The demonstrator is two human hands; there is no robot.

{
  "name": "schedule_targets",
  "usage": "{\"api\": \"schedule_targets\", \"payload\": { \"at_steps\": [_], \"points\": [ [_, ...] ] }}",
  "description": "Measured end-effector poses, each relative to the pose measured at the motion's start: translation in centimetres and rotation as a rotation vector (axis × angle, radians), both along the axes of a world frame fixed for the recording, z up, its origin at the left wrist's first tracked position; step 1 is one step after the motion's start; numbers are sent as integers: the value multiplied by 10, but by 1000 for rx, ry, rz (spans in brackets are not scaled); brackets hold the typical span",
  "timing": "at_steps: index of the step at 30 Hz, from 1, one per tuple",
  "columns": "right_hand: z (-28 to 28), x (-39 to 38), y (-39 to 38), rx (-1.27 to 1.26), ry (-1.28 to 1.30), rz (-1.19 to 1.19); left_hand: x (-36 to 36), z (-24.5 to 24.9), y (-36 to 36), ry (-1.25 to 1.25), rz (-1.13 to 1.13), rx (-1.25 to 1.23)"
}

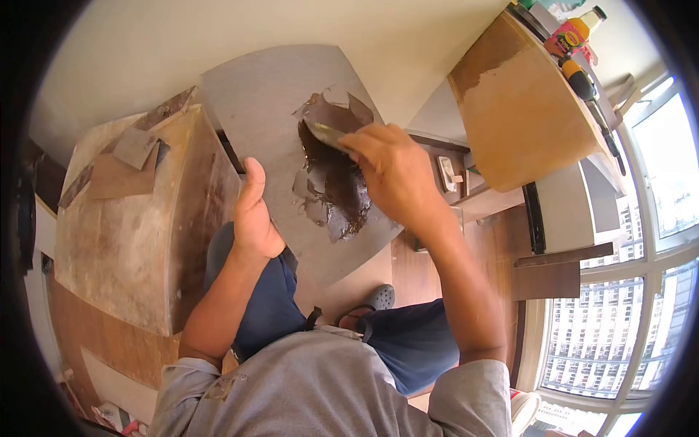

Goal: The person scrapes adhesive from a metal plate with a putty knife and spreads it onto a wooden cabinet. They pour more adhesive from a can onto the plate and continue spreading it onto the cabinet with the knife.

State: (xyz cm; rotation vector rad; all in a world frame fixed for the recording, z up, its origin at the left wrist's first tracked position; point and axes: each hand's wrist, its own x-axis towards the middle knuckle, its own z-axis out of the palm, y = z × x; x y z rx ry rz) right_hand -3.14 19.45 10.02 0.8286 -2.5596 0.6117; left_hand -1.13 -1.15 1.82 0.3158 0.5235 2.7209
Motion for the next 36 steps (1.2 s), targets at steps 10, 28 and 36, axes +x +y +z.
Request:
{"api": "schedule_targets", "payload": {
  "at_steps": [10,28,36],
  "points": [
    [16,22,23,121,-21,164,-4,0,-4,-128,-64,-83],
    [29,15,20,18,-221,43,-8,-9,0,-242,7,-50],
    [8,-20,22,75,-141,8,-7,-7,0,-221,29,-60]
  ]
}}
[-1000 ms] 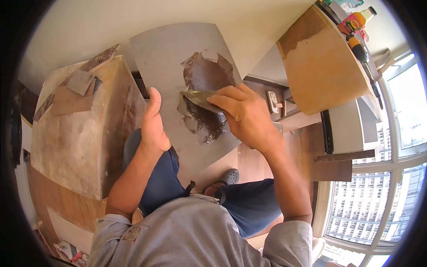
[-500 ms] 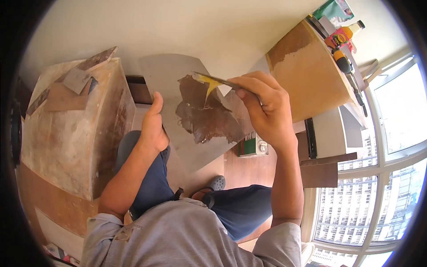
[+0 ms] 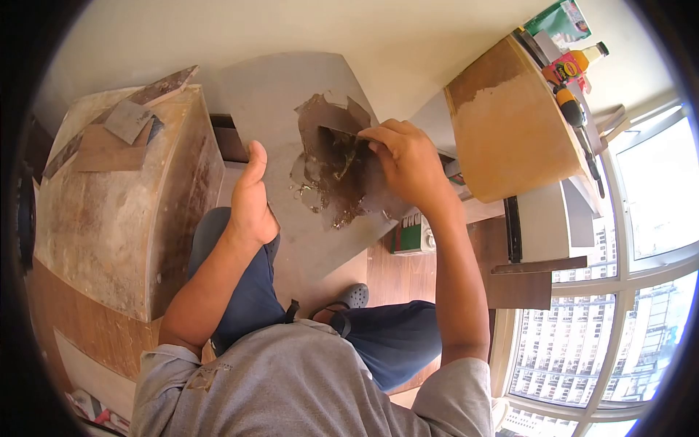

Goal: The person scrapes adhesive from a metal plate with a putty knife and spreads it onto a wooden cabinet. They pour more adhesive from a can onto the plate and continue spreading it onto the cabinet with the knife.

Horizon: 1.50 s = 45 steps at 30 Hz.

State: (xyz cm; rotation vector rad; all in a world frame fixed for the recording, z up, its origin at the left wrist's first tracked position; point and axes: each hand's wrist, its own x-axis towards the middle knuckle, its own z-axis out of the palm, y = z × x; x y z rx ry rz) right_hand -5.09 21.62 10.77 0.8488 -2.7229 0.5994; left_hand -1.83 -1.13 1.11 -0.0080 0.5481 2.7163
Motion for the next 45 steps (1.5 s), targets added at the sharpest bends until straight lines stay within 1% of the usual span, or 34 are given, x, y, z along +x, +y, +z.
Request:
{"api": "schedule_targets", "payload": {
  "at_steps": [2,4,6,9,11,14,16,17,18,19,20,21,23,24,28,29,30,31,33,35,36,37,38,40,41,43,45],
  "points": [
    [-7,-1,2,-40,-46,-25,0,-3,0,61,14,34],
    [-17,0,4,-51,-117,26,1,-1,-1,59,15,36],
    [-20,9,5,-50,-118,56,2,-2,-3,55,21,35],
    [-23,26,7,-36,-104,118,1,-7,-4,36,1,68],
    [-22,34,7,-25,-88,153,-2,-12,-5,-20,-20,87],
    [-11,46,8,-9,-116,166,-4,-15,-7,-74,-26,30],
    [0,52,15,203,-147,204,-5,-16,-2,-98,6,8],
    [5,53,19,208,-148,200,-4,-17,1,-126,34,-10],
    [11,51,23,51,-209,171,-2,-13,1,-123,30,-5],
    [18,49,24,-105,-264,140,-1,-5,1,-138,49,-123],
    [25,49,22,-198,-128,41,0,0,2,-151,67,-240],
    [37,47,24,-187,-117,33,-1,-3,5,-141,59,-230],
    [61,42,27,-392,-161,-208,-4,-17,10,-166,76,-125],
    [69,40,24,-454,-150,-136,-6,-21,11,-147,78,-114],
    [108,41,12,-362,-61,-160,-8,-23,13,-252,92,-82],
    [118,41,11,-252,-51,-157,-7,-22,12,-301,98,-76],
    [129,40,10,-140,-40,-161,-6,-21,10,-284,85,-63],
    [141,37,10,-123,-22,-180,-5,-18,7,-306,82,-62],
    [168,21,12,376,267,-1,-6,-18,6,-326,42,-40],
    [187,2,16,732,311,-139,-6,-22,4,-289,91,-22],
    [192,-18,24,835,309,-144,-3,-17,4,-299,77,-6],
    [192,-39,34,937,307,-142,-2,-11,3,-298,106,-39],
    [190,-56,38,953,298,-139,-1,-9,2,-297,137,-74],
    [180,-84,44,1303,314,-175,-2,-14,4,-292,121,-38],
    [174,-97,45,1312,308,-173,-3,-16,3,-273,113,-14],
    [158,-123,43,1579,279,-196,-4,-16,1,-279,97,4],
    [139,-145,41,1635,242,-193,-4,-13,-3,-291,90,22]
  ]
}}
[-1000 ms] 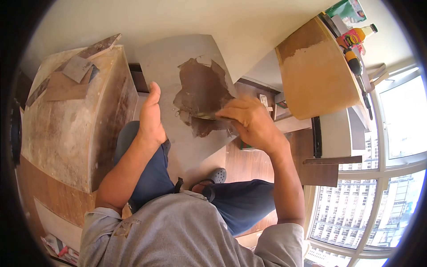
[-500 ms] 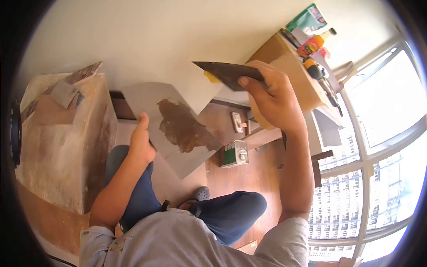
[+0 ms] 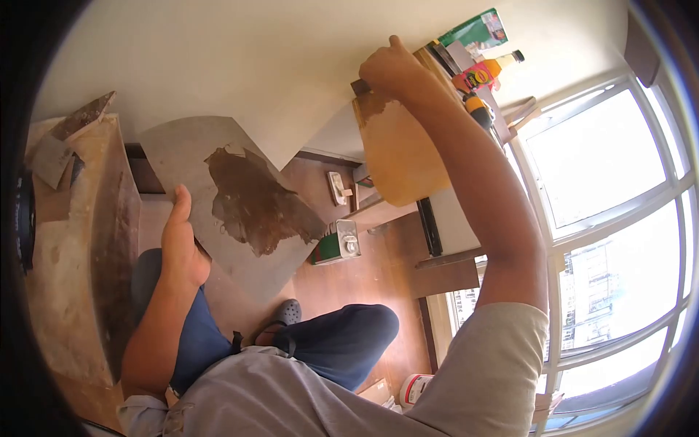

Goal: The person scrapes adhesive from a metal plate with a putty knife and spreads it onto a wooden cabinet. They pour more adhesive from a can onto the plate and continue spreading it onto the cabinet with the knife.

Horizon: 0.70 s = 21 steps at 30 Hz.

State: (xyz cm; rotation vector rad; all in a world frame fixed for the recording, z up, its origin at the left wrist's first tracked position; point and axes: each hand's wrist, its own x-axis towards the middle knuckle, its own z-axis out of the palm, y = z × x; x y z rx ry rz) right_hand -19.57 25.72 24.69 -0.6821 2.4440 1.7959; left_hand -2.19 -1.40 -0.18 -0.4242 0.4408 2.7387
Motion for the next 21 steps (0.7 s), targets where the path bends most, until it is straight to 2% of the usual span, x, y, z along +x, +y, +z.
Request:
{"api": "schedule_targets", "payload": {
  "at_steps": [2,4,14,16,21],
  "points": [
    [-15,-19,-1,54,-27,-28,1,6,-3,-14,-6,-45],
    [-31,-32,0,76,-75,-170,1,6,-5,2,4,-29],
    [-83,-80,15,130,-105,-168,-2,7,-8,30,-2,81],
    [-90,-86,27,60,-101,-75,-2,6,-8,51,-7,106],
    [-94,-69,39,127,-123,-128,-2,9,-8,32,-8,82]
  ]
}}
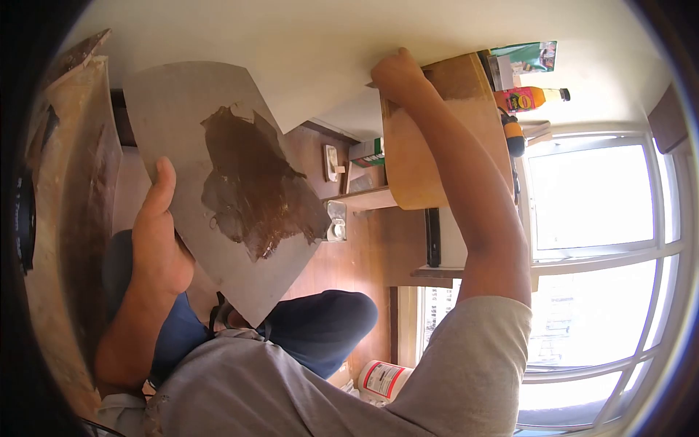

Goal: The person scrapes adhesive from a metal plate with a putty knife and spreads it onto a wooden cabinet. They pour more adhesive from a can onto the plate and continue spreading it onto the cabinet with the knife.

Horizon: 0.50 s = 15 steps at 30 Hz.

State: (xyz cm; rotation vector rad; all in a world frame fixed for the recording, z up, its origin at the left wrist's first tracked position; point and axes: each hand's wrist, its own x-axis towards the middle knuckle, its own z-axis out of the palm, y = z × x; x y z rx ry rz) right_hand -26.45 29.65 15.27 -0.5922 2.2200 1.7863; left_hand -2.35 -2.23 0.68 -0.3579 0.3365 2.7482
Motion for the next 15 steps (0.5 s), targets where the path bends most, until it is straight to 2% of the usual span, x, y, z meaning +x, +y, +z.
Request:
{"api": "schedule_targets", "payload": {
  "at_steps": [7,15],
  "points": [
    [15,-7,-11,-25,-80,38,3,-7,3,4,-3,1],
    [-7,-23,6,-88,-28,113,1,-10,4,26,17,54]
  ]
}}
